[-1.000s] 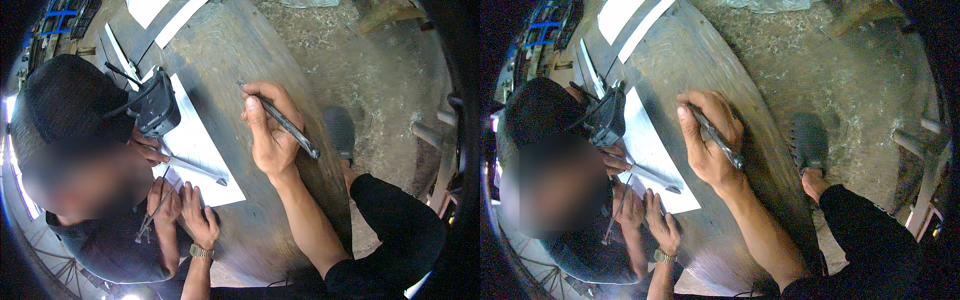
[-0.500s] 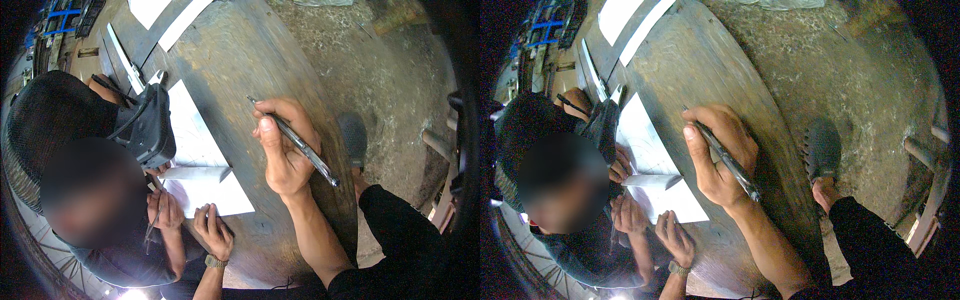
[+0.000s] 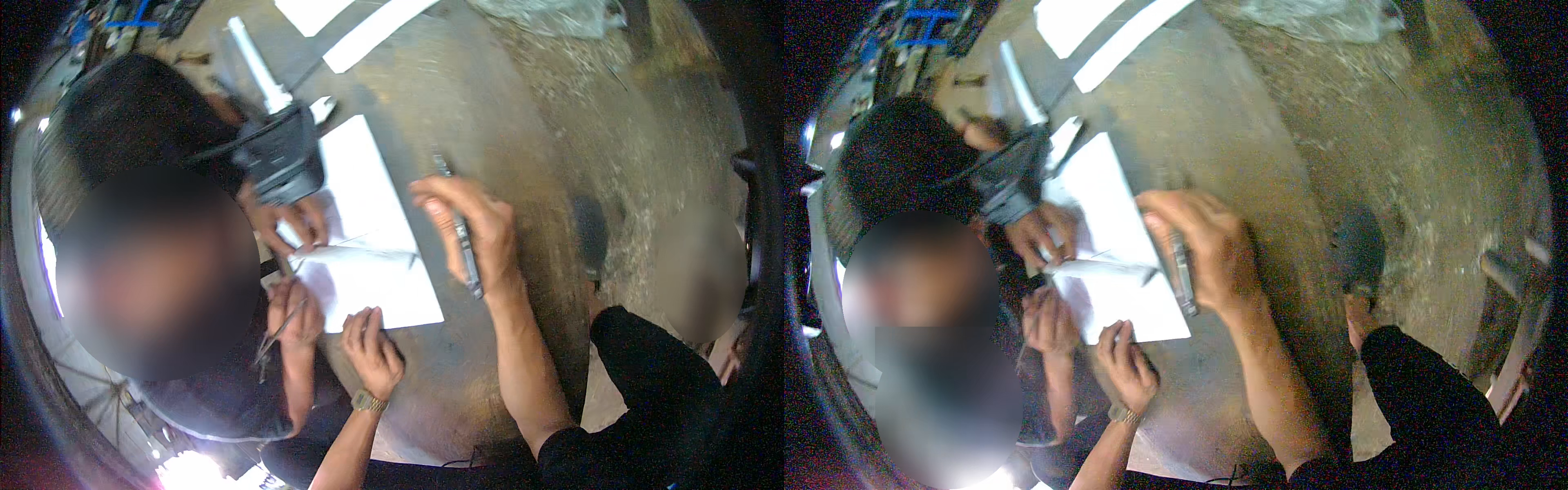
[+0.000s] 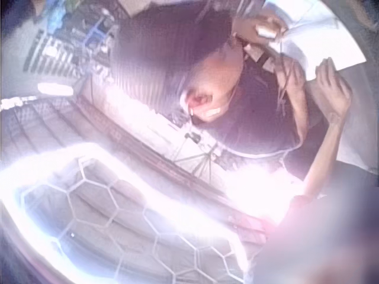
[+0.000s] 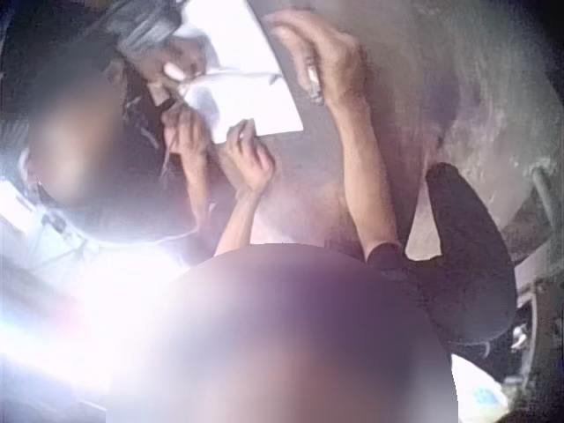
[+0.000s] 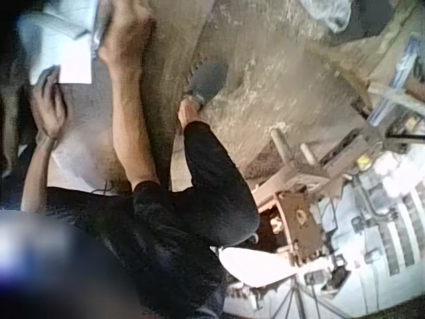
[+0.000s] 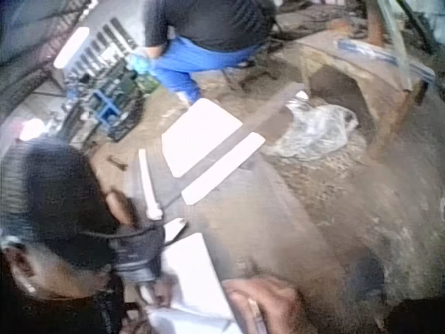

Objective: The person sits cross-legged on the floor and uses a pen, caliper, and compass to draw technical diagrams on a piece of paper. They measure and mark lines, draw arcs, and collaborate with a coworker who also draws on the paper.

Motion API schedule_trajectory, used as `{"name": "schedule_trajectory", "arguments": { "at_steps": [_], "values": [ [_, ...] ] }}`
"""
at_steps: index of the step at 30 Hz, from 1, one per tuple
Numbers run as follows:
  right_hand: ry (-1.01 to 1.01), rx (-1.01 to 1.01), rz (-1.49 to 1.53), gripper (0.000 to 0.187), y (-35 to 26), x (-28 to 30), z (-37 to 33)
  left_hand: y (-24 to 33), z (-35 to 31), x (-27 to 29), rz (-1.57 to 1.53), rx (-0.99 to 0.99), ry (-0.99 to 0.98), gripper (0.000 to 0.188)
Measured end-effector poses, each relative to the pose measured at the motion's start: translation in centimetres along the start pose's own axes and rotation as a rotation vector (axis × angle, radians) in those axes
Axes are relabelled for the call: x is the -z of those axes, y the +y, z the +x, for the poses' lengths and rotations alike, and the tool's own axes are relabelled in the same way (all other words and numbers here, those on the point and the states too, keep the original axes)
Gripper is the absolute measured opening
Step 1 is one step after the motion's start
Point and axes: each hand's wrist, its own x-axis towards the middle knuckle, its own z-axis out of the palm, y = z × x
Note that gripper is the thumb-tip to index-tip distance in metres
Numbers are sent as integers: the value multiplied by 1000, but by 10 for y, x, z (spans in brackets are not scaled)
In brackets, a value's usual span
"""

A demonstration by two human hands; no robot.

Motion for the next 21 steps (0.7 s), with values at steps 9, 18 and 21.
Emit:
{"name": "schedule_trajectory", "arguments": {
  "at_steps": [9,18,21],
  "values": [
    [142,48,-408,38,25,-1,-10,-28,-2,-14,-252,-69,17,70],
    [-5,474,-507,38,151,43,73,-13,40,-62,-143,-123,51,74],
    [-15,502,-629,45,175,53,91,-16,13,-60,-204,-155,67,77]
  ]
}}
